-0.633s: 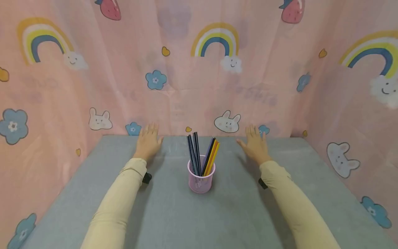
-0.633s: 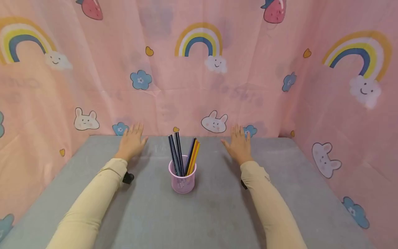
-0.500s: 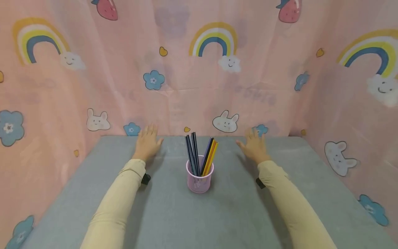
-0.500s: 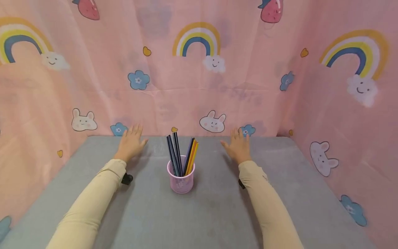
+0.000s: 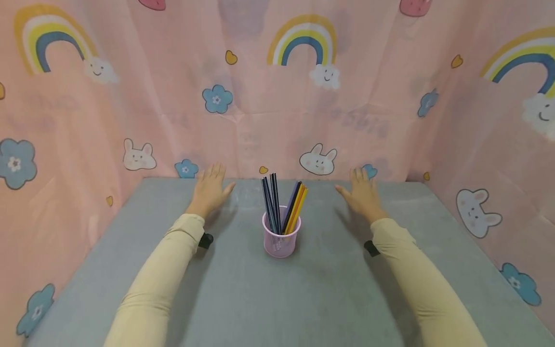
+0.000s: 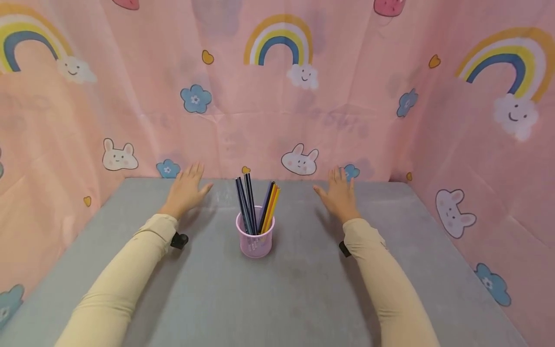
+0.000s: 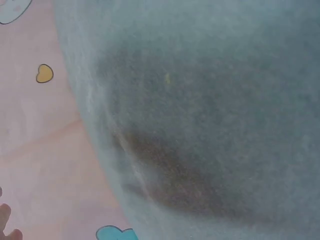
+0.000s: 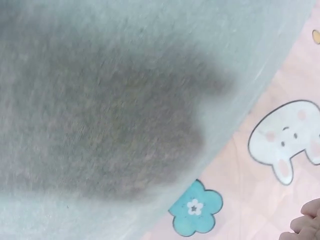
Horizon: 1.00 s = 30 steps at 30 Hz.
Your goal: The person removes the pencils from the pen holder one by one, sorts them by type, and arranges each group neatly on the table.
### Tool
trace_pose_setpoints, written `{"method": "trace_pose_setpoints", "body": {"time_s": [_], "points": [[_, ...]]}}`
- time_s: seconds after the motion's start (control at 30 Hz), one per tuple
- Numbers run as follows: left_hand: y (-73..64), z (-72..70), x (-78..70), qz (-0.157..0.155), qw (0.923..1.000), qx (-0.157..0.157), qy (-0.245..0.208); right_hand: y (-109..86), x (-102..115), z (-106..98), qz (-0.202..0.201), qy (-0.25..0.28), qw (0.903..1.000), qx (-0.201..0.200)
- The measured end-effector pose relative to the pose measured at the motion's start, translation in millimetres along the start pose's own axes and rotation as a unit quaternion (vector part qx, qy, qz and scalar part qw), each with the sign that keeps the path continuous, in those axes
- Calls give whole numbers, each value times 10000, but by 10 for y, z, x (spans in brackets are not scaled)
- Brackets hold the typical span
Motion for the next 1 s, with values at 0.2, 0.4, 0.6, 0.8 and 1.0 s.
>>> {"method": "trace_pose_setpoints", "body": {"time_s": [0.2,0.4,0.6,0.8,1.0], "points": [[-37,-41,-58,46,9998,93,-152,-62,87,-30,-38,259,9993,282],[-67,-78,-125,127,9992,-53,-380,-122,184,-80,-132,455,9986,255],[-119,-91,-183,242,9986,-15,-469,-209,253,-110,-116,742,9967,305],[-194,-111,-250,344,9972,52,-660,-291,263,-101,-35,943,9947,415],[-267,-131,-312,395,9953,56,-880,-387,349,-64,36,1281,9895,661]]}}
Point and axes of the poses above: each hand's wrist, its own y-axis towards the middle knuckle, its own z-axis out of the palm, x = y × z, the point moved 5 cm from there along y, towards the middle knuckle, and after that the axes turned 10 degrees about -x, right-handed, at the moved point
